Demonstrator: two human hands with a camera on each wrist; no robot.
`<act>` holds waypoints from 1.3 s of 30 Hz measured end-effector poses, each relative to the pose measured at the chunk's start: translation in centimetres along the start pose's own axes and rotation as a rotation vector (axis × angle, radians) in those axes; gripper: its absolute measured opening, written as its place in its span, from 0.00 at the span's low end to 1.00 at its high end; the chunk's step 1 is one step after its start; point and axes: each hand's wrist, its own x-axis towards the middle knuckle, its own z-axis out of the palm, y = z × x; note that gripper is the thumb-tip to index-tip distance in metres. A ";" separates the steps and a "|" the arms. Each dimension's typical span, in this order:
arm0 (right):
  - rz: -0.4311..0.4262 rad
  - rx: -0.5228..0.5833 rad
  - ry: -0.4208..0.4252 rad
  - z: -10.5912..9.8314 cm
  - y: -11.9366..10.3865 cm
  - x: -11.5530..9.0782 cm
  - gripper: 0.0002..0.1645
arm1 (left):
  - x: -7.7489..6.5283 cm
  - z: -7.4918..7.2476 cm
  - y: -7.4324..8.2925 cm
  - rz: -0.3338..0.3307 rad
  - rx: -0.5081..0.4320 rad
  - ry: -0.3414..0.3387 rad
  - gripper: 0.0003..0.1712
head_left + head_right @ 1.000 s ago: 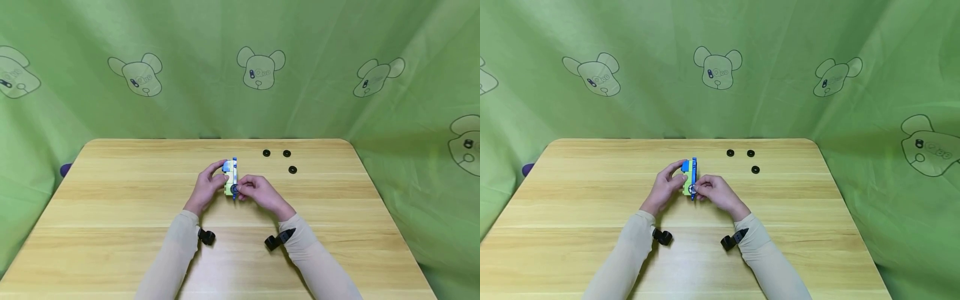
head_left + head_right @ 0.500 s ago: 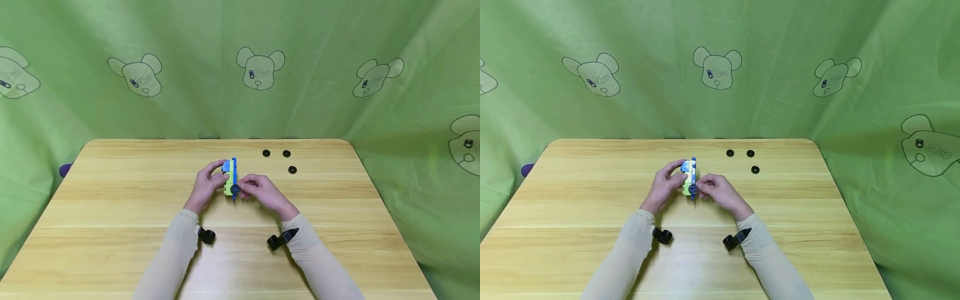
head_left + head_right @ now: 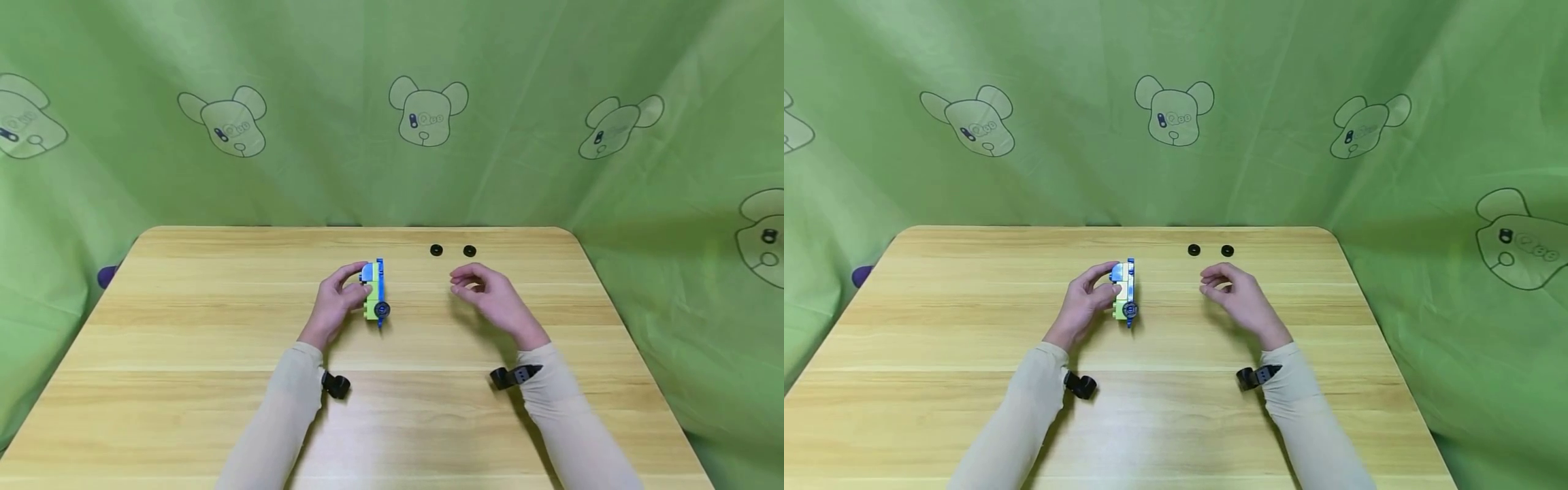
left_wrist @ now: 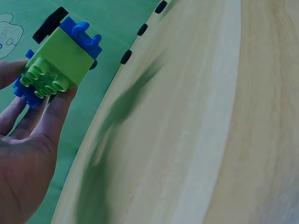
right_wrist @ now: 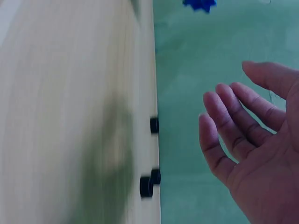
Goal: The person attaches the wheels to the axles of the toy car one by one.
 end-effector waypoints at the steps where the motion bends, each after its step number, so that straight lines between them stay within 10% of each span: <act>1: -0.003 -0.012 0.007 -0.3 0.3 -0.1 0.18 | 0.0 0.0 0.0 0.001 0.000 0.001 0.31; 25: 0.169 -0.136 -0.075 -4.7 5.9 0.6 0.40 | 0.0 -0.1 0.2 -0.028 0.008 0.012 0.29; 39: 0.166 -0.205 -0.072 -4.6 7.5 2.0 0.32 | -0.1 0.0 0.2 -0.017 0.008 0.008 0.30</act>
